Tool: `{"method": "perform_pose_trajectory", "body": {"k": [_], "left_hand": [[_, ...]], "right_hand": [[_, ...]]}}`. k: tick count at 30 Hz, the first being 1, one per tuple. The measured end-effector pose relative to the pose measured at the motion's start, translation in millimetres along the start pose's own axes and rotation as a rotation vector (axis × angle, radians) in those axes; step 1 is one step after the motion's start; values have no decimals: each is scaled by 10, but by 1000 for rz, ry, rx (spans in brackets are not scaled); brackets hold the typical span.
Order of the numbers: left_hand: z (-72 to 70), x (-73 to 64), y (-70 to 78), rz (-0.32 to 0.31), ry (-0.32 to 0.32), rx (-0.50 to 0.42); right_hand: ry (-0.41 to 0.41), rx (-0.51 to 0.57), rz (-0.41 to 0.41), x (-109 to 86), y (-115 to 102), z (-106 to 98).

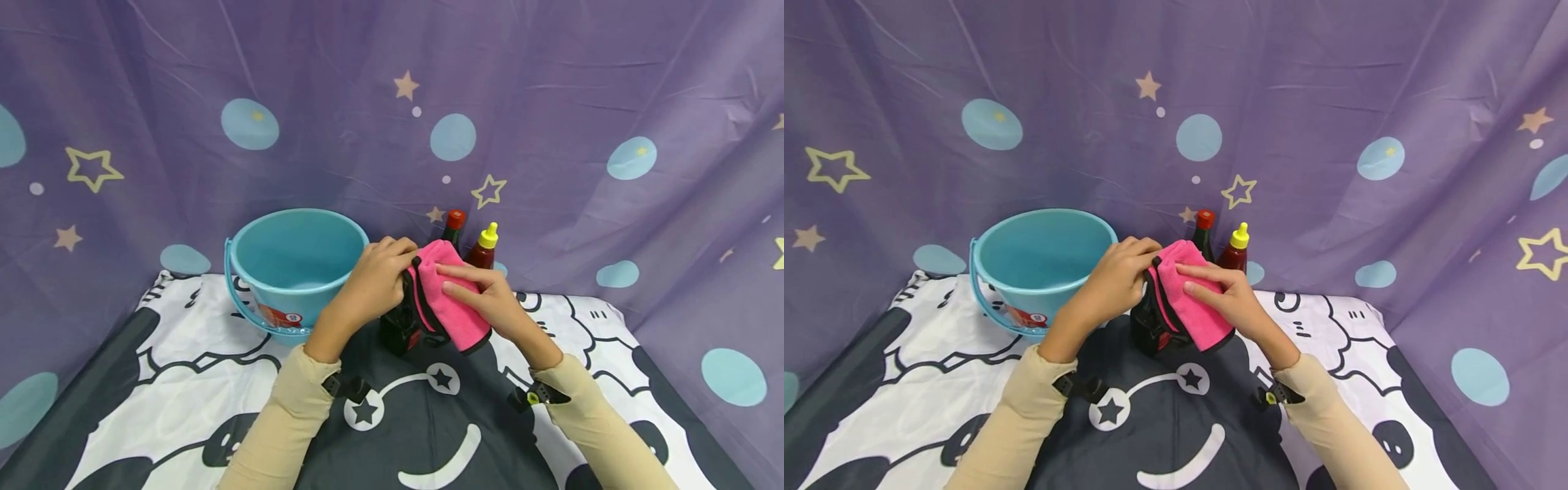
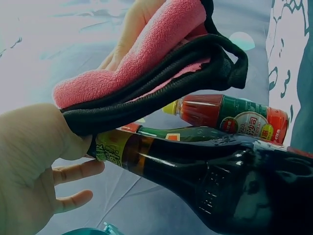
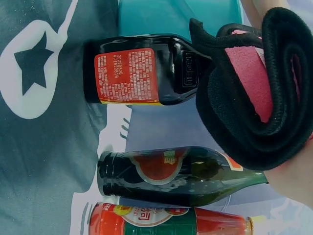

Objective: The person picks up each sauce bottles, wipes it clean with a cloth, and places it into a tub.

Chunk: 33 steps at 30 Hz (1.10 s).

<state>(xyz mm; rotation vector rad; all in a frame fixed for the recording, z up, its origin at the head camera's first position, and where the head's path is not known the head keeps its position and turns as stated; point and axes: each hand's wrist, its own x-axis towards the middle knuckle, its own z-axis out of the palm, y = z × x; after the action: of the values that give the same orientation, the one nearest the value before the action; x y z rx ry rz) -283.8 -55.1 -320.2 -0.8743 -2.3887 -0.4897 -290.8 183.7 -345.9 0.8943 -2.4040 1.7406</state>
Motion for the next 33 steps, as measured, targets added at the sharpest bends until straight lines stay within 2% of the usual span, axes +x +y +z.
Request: {"method": "perform_pose_trajectory", "body": {"k": [6, 23, 33], "left_hand": [[-10, -8, 0, 4, 9, -25], [-46, -22, 7, -32, -54, -37], [-34, -28, 25, -32, -37, -41]], "right_hand": [[7, -4, 3, -2, 15, 13], [25, 34, -3, -45, 46, 65], [51, 7, -29, -81, 58, 108]]}}
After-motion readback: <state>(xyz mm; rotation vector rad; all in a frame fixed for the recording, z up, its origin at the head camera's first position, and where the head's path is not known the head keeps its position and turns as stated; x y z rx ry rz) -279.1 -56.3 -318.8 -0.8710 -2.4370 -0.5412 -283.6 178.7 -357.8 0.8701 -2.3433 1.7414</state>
